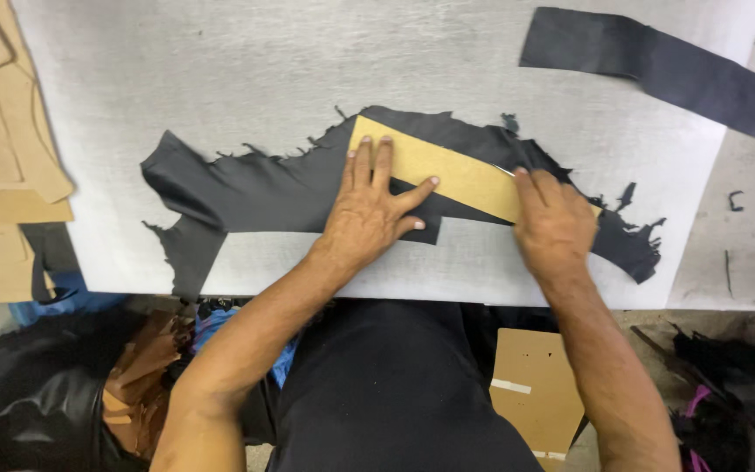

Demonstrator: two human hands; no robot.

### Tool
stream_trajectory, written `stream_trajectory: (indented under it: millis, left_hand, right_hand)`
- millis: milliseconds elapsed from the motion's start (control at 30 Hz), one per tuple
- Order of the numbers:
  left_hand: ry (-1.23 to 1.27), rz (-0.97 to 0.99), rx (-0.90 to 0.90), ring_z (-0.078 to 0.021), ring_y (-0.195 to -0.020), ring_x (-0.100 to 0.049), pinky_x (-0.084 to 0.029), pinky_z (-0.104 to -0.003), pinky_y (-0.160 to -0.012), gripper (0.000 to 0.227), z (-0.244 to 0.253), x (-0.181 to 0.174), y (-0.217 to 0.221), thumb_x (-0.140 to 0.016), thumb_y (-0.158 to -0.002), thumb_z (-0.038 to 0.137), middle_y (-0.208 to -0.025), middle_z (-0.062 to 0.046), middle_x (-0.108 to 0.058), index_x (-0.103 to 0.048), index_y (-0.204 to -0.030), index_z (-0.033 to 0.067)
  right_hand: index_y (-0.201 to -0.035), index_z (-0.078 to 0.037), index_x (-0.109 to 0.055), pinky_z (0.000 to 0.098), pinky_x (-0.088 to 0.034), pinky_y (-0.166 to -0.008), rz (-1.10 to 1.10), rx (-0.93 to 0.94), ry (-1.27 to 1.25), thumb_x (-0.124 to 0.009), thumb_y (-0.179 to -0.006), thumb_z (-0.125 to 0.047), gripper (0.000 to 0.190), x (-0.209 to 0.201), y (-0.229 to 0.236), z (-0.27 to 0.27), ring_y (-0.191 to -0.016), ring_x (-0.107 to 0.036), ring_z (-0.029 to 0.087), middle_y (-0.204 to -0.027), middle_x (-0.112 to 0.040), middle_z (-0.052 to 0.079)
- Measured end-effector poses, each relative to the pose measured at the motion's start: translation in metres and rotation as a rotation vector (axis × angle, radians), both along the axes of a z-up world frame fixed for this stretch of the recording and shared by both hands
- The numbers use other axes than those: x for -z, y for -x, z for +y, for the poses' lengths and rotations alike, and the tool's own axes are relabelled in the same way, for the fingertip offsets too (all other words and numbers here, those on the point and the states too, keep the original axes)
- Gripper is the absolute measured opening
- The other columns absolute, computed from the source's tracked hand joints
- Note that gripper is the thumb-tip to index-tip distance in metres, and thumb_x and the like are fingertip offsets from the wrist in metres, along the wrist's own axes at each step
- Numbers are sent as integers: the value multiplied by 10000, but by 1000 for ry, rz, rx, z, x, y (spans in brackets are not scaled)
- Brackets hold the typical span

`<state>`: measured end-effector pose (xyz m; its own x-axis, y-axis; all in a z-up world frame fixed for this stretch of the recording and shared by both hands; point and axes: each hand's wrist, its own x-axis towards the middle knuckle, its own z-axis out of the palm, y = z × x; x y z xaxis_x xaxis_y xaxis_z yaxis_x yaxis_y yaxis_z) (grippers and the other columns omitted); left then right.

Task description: The person places cardboard templates on a large piece of dark fabric and uses a rotary cutter to cut around the templates. They repeatedly reposition the templates and cut multiple fabric pieces, then set the cut pieces aside.

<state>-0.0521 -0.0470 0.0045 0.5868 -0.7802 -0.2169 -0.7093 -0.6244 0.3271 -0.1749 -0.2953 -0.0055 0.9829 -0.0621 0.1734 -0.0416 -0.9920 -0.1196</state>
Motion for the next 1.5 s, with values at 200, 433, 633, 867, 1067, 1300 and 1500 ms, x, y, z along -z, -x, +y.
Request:
stream_trajectory:
  millis: [200,433,633,867,1067,1300,1500]
  left_hand:
    - [-118,5,16,-567,-1431,-249,-269,-655,-1159,638,-9,-9,-3,-670,-850,589,-1538,-352,-290,-547,-1453,422]
    - [-350,-120,141,-539,-1428,-300,-289,-645,-1117,663,-28,-32,1,-640,-827,602,-1529,-325,-351,-553,-1423,325]
    - [-13,-66,376,-389,-1248,-502,-469,-557,-1042,623,-131,-28,72,-661,-973,446,-1392,-232,-502,-502,-1536,231]
    - [-156,-264,453,-334,-1116,-493,-598,-561,-769,684,-160,-6,85,-606,-901,511,-1330,-204,-476,-410,-1531,329]
    - [-150,-317,472,-356,-1138,-489,-615,-554,-760,670,-158,-8,90,-588,-931,506,-1368,-215,-470,-435,-1543,282]
    - [-138,-227,488,-379,-1132,-488,-626,-570,-754,633,-163,5,79,-595,-940,459,-1341,-240,-472,-448,-1527,273]
    - [7,-113,600,-377,-1181,-541,-621,-472,-779,490,-155,11,57,-609,-915,274,-1319,-221,-529,-562,-1398,214]
  right_hand:
    - [-1126,-97,-771,343,-512,-732,-4,83,41,-709,-976,13,196,3,90,-103,-814,-626,204,-1126,-728,37]
    - [-1145,7,-732,290,-551,-626,-27,166,-126,-715,-1029,-11,118,-7,115,-101,-775,-647,186,-986,-667,113]
    - [-1164,39,-684,258,-592,-490,-115,708,-1060,-668,-952,-2,216,-4,107,-31,-710,-716,148,-976,-632,114]
    - [-1135,40,-712,374,-554,-674,-140,690,-635,-704,-954,-21,192,23,89,-19,-763,-686,267,-923,-649,159]
    - [-1103,25,-708,449,-524,-728,12,757,-543,-691,-940,-40,176,-7,114,23,-809,-663,361,-946,-656,194]
    - [-1188,-70,-769,423,-500,-586,251,600,-219,-653,-1015,-92,210,-35,142,-27,-657,-644,302,-890,-688,145]
    - [-868,-159,-796,415,-555,-637,937,406,182,-679,-822,-219,140,-91,148,-29,-742,-704,276,-806,-721,94]
